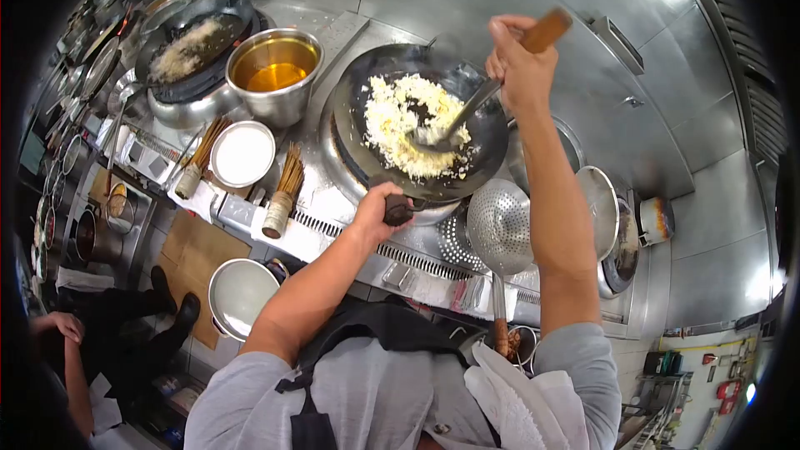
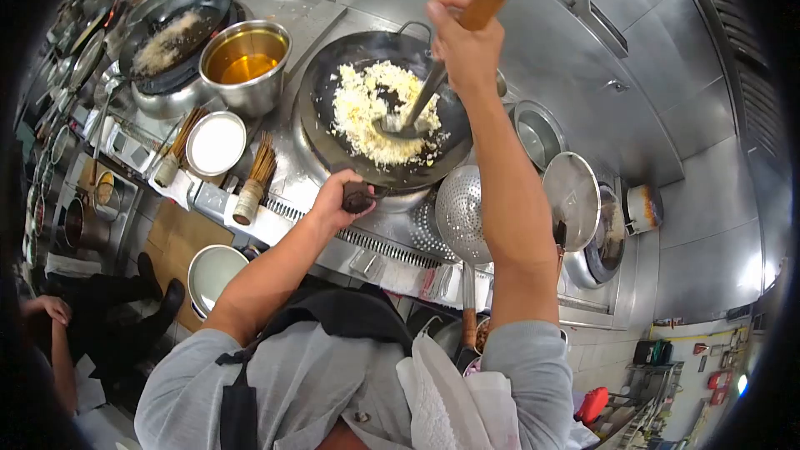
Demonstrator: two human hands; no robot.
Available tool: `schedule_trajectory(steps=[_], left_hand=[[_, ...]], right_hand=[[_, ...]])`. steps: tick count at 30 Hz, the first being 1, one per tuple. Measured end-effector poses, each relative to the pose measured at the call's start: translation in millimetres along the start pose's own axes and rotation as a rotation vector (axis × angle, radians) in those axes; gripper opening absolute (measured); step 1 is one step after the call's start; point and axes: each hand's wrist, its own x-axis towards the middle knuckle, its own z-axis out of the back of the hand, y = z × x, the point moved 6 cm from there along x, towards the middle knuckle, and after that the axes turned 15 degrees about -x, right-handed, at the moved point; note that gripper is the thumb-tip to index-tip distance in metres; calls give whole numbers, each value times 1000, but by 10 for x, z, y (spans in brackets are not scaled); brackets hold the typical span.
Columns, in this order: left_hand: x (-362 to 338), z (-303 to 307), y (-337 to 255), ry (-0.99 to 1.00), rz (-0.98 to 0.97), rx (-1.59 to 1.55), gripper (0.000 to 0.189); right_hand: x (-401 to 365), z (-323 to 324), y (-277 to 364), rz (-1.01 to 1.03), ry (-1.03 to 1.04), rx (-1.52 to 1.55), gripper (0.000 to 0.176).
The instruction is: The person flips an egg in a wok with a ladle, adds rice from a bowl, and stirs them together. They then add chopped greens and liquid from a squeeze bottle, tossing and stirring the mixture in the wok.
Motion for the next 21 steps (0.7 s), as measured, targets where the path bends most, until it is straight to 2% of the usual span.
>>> schedule_trajectory(steps=[2, 4, 6, 7, 10, 11, 13, 15, 16, 18, 19, 21], left_hand=[[39, -44, -39, -20, -16, -2, 18], [59, -40, -40, 4, -23, -6, 17], [58, -22, -20, -3, -25, -2, 17], [50, -18, -13, -20, -27, 3, 17], [42, -68, -72, -18, -55, 5, 17], [26, -44, -33, -20, -46, 13, 18], [44, -81, -36, -19, -56, -3, 17], [39, -47, -31, -1, -58, -2, 16], [63, -38, -29, 31, -44, 26, 15], [52, 16, -2, 7, -34, 22, 16], [59, -31, -24, 8, -41, 15, 16], [43, -91, -87, 4, -72, 21, 17]], right_hand=[[0, -64, 462, 128, -42, 14, 18], [-144, -73, 604, 256, -36, 113, 19], [-305, -219, -5, 235, -49, 53, 18], [-380, -300, -106, 227, -60, 21, 18], [-330, -321, -187, 149, 56, -241, 15], [-289, -268, 8, 123, 21, -296, 15], [-345, -121, 544, 77, -25, -277, 18], [-412, 33, 592, 104, -46, -139, 21], [-456, 95, 597, 118, -69, -70, 22], [-167, 209, 20, 43, -209, 29, 21], [-44, 147, 9, 21, -269, 82, 20], [-19, 180, 113, 113, -347, 53, 18]])
